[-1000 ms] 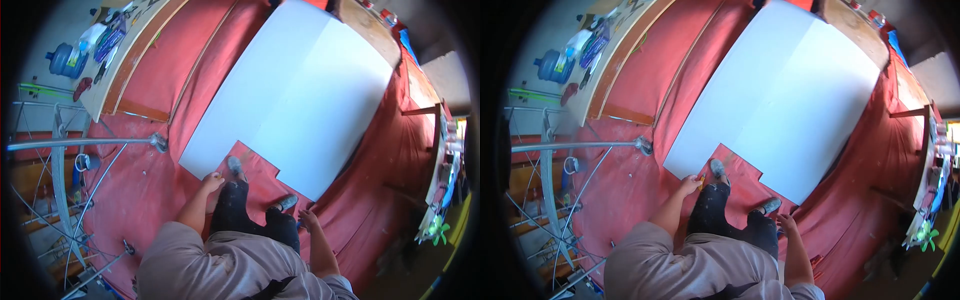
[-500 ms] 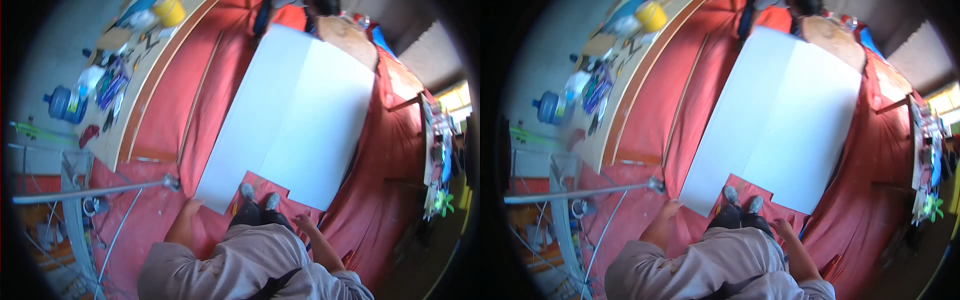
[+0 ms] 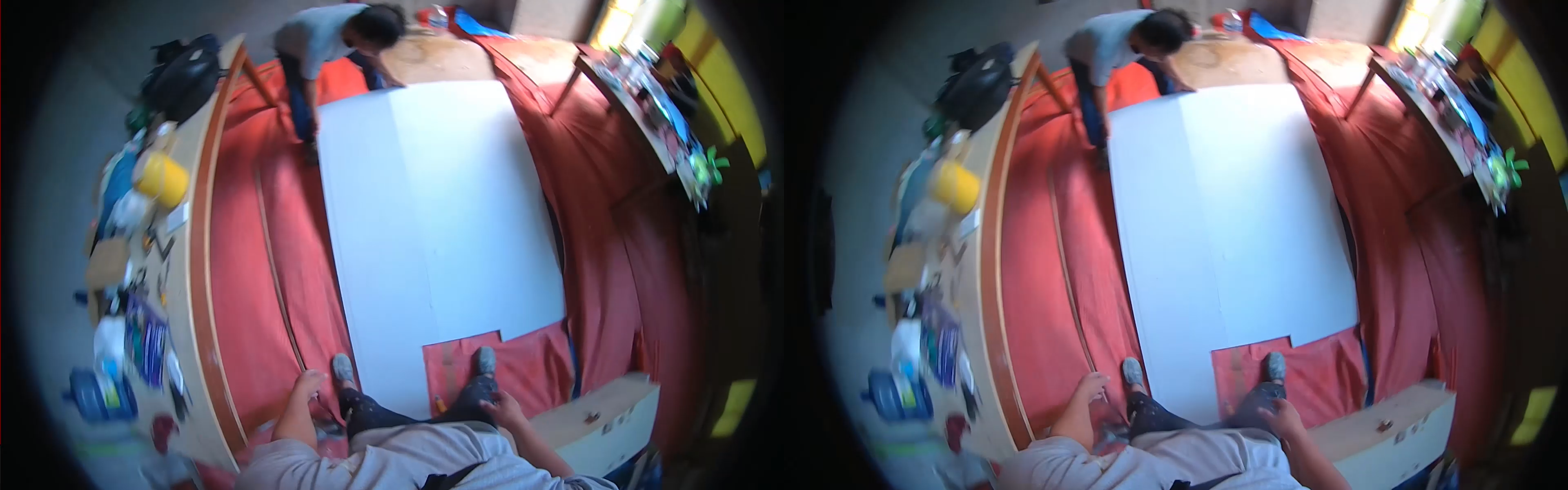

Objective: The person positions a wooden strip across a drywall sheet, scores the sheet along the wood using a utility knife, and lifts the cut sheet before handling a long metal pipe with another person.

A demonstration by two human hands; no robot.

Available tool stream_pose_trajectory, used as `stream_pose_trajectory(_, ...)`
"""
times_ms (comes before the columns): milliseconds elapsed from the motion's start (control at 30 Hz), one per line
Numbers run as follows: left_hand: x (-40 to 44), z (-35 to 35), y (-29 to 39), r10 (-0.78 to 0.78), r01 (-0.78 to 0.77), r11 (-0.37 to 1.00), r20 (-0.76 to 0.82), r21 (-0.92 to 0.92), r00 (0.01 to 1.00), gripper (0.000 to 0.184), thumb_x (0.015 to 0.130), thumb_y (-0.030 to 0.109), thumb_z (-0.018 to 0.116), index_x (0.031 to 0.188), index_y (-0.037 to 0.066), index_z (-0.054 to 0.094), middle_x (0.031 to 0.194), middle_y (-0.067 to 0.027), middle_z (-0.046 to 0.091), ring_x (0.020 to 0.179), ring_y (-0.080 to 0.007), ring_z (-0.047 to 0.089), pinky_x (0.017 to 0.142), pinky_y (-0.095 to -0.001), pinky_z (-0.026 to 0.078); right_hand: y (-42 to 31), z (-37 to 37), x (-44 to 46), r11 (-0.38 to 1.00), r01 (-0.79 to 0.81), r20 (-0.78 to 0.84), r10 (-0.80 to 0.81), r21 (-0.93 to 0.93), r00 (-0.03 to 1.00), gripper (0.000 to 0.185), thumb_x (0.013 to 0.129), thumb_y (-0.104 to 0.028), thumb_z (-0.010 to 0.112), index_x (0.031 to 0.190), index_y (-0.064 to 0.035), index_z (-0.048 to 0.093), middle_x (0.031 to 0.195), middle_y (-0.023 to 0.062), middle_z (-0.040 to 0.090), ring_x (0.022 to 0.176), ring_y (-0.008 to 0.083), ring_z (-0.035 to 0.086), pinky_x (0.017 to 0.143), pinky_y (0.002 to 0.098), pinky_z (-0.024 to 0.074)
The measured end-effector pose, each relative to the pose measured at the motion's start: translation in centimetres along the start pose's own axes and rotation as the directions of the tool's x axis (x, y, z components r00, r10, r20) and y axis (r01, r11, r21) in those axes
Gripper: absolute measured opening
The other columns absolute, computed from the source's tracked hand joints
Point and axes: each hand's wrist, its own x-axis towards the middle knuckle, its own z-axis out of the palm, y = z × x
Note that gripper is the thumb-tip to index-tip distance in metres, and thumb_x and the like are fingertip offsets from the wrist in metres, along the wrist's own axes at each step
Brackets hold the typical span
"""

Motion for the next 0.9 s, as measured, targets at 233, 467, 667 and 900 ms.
stream_pose_trajectory(233,31.7,1.9,-4.2,0.222,-0.227,0.971,0.063,0.081,0.973,0.076,0.089,0.040,0.075,0.145,-0.005,0.050,0.144,-0.0251,0.057,0.131,-0.0333,0.058,0.108,-0.0405,0.047,-7.6,19.1,-5.4,0.825,-0.418,0.032,0.463,-0.380,0.886,0.111,0.072,-0.072,0.078,0.158,-0.0156,0.036,0.165,0.0205,0.025,0.152,0.0450,0.020,0.117,0.0671,0.0266)
stream_pose_trajectory(467,46.0,12.5,-6.7,0.207,-0.200,0.969,0.036,-0.144,0.978,0.091,0.086,0.043,0.079,0.153,-0.004,0.039,0.146,-0.0288,0.053,0.135,-0.0321,0.055,0.111,-0.0392,0.044,-4.7,26.4,-1.6,0.639,-0.508,-0.012,0.615,-0.578,0.788,0.121,0.063,-0.071,0.084,0.159,-0.0166,0.035,0.167,0.0205,0.017,0.154,0.0462,0.015,0.120,0.0630,0.0237)
stream_pose_trajectory(667,48.8,17.2,-6.5,0.161,-0.147,0.982,0.120,-0.120,0.980,0.097,0.088,0.033,0.082,0.156,-0.006,0.026,0.149,-0.0294,0.049,0.136,-0.0329,0.052,0.111,-0.0401,0.043,-3.1,27.8,-1.6,0.594,-0.536,-0.081,0.621,-0.599,0.780,0.125,0.056,-0.069,0.089,0.156,-0.0161,0.037,0.166,0.0246,0.016,0.154,0.0450,0.013,0.125,0.0546,0.0178)
stream_pose_trajectory(900,51.0,20.4,-8.8,0.248,-0.155,0.934,0.272,-0.322,0.930,0.075,0.081,0.023,0.087,0.138,-0.010,0.052,0.132,-0.0198,0.064,0.119,-0.0279,0.062,0.101,-0.0405,0.050,-2.1,27.8,-3.0,0.639,-0.560,-0.098,0.609,-0.528,0.787,0.125,0.055,-0.068,0.090,0.155,-0.0151,0.037,0.165,0.0246,0.016,0.154,0.0446,0.014,0.125,0.0547,0.0196)
